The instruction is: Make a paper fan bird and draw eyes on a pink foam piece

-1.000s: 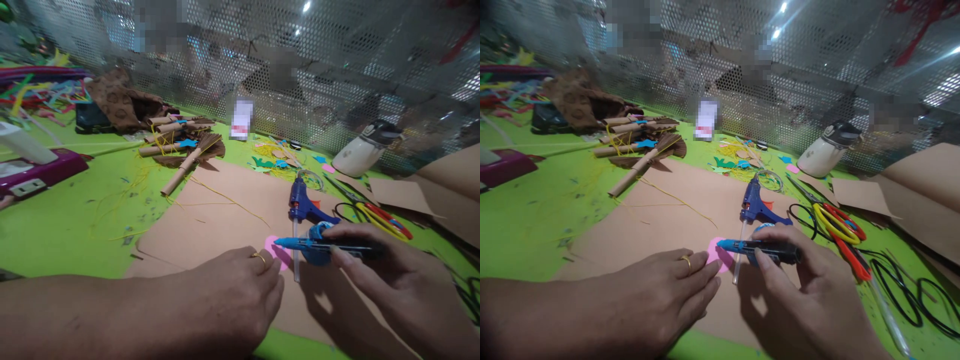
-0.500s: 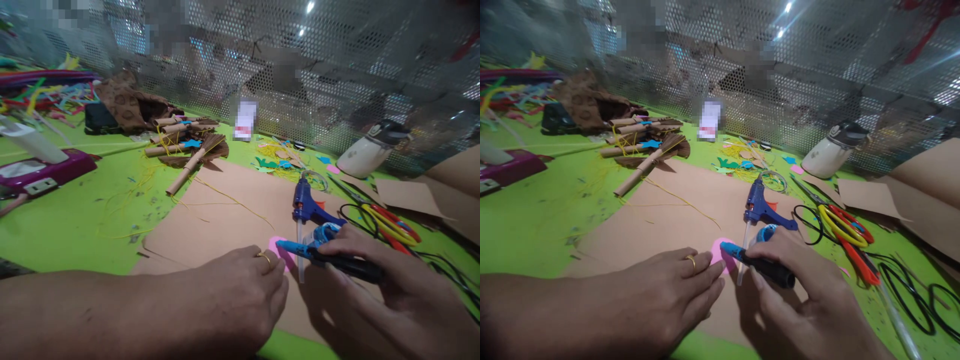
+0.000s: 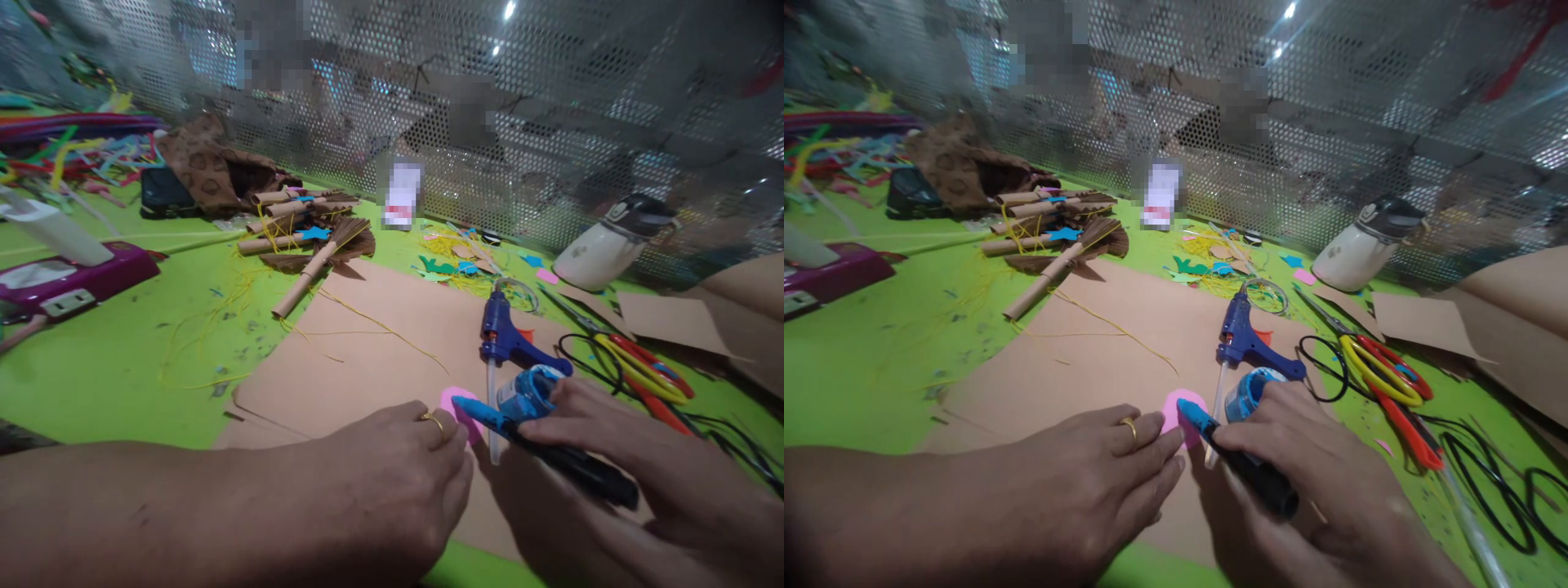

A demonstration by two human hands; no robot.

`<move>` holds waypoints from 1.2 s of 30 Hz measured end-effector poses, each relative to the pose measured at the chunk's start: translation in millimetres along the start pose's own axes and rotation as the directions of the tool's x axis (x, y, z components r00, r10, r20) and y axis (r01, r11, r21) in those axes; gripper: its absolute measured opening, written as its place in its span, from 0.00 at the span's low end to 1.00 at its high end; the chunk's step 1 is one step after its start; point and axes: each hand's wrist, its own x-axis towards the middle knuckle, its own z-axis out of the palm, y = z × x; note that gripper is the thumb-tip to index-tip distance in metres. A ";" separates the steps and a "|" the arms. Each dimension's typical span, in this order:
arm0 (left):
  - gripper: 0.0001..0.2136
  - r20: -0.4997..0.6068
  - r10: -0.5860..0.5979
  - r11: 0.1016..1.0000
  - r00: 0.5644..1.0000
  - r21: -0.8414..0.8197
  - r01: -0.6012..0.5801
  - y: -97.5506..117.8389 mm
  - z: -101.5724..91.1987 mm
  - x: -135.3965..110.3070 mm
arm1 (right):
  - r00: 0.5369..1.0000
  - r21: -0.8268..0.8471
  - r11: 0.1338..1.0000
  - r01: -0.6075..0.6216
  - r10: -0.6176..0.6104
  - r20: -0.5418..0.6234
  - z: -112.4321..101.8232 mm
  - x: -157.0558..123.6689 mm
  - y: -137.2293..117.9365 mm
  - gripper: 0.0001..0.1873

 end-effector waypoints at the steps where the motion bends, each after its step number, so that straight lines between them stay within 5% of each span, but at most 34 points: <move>1: 0.13 -0.002 -0.003 1.000 1.000 -0.003 0.003 0.0 0.5 0.1 | 1.000 0.008 1.000 -0.013 0.013 -0.017 1.3 -1.3 1.9 0.07; 11: 0.12 0.048 0.016 1.000 0.999 0.024 -0.018 -0.3 -3.3 -0.4 | 0.999 -0.080 0.997 -0.022 0.018 -0.048 -4.4 -15.9 21.1 0.13; 36: 0.12 -0.023 -0.010 1.000 1.000 0.011 0.011 0.8 1.1 -0.1 | 0.999 -0.034 0.998 -0.044 0.045 0.020 -1.5 -5.2 9.6 0.11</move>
